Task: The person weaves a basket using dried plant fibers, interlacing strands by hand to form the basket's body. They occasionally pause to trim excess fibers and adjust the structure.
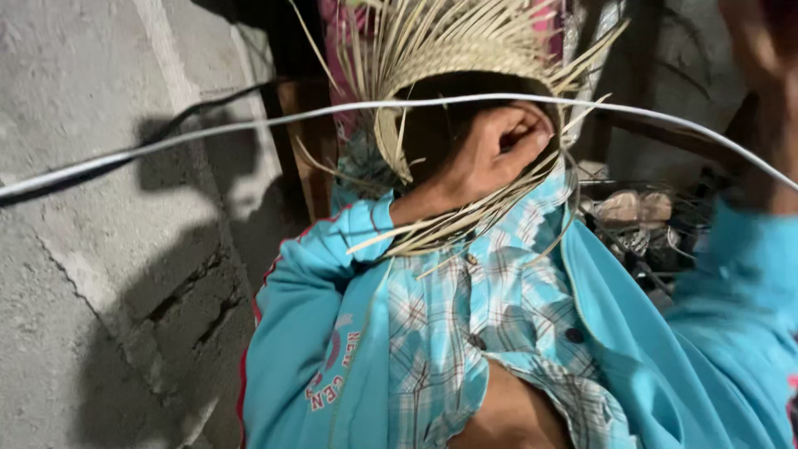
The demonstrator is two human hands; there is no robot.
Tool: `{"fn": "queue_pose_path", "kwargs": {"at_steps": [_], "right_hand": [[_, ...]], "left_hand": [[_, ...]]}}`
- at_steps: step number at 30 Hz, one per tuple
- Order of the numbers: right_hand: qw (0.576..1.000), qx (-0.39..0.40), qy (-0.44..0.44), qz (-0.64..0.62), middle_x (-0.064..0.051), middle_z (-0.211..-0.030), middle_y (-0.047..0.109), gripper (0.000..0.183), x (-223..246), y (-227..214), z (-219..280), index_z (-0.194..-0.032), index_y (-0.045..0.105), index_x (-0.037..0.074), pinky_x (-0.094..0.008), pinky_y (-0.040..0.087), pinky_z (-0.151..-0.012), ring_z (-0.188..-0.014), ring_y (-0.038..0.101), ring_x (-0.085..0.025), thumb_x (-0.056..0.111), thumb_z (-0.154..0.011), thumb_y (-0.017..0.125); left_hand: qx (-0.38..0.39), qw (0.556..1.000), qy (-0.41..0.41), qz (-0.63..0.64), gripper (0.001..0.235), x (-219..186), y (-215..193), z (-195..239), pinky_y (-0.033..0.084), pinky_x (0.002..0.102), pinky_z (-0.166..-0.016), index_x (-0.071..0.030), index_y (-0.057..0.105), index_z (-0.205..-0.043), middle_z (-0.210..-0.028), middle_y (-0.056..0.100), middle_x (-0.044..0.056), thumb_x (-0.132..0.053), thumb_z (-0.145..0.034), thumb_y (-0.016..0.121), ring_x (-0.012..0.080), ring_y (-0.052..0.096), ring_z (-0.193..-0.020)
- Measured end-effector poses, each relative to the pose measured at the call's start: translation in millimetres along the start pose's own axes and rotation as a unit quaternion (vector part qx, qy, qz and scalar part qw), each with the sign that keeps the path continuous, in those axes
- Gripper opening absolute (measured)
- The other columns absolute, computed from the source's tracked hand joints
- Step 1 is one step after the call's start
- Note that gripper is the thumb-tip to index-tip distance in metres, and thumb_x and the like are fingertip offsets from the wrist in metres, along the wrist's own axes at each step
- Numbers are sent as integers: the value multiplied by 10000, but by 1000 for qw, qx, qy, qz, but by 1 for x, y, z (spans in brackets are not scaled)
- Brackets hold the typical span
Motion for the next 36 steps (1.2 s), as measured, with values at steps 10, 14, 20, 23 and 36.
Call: {"fn": "queue_pose_path", "kwargs": {"at_steps": [10, 14, 20, 23, 36], "right_hand": [[999, 30, -8, 35, -102, -714, 523, 201, 55, -32, 84, -1067, 507, -54, -181, 393, -493, -570, 519, -125, 51, -902, 549], [980, 41, -57, 184, -134, -712, 544, 160, 109, -41, 88, -987, 550, -60, -206, 413, -486, -553, 526, -156, -18, -846, 613], [952, 70, -95, 284, -123, -676, 562, 183, 162, -44, 81, -924, 578, -54, -240, 413, -455, -521, 527, -171, -57, -761, 661], [958, 44, -89, 269, -127, -767, 579, 229, 174, -43, 87, -1049, 565, -50, -234, 425, -505, -578, 526, -171, -71, -829, 627], [871, 132, -100, 462, -91, -694, 534, 226, 204, -27, 85, -1054, 546, 29, -258, 407, -420, -506, 522, -162, 151, -864, 528]], "left_hand": [[-27, 999, -35, -29, 33, -8, 4, 0, 397, 187, -546, 3, 556, -810, -693, 513, -20, -27, -823, 560, 34, 456, -621], [-60, 996, -10, -59, 31, -11, 6, 1, 415, 185, -524, 3, 572, -799, -678, 539, -11, -28, -806, 574, 34, 485, -596], [-82, 993, 10, -83, 41, -14, 7, 3, 473, 193, -557, -3, 565, -817, -692, 584, 18, -36, -798, 578, 51, 566, -620], [-89, 992, 7, -84, 51, -14, 6, 4, 491, 201, -570, -13, 565, -822, -695, 598, 31, -52, -794, 584, 66, 597, -630], [-139, 967, 60, -205, 81, -16, 9, 9, 471, 282, -505, -70, 576, -771, -635, 600, 54, -129, -769, 631, 181, 607, -545]]}}
Point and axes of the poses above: each hand's wrist, its own z-axis away from the middle knuckle, its own y-axis out of the palm, x = y × z, the point moved 2 cm from there along -z, towards the middle knuckle
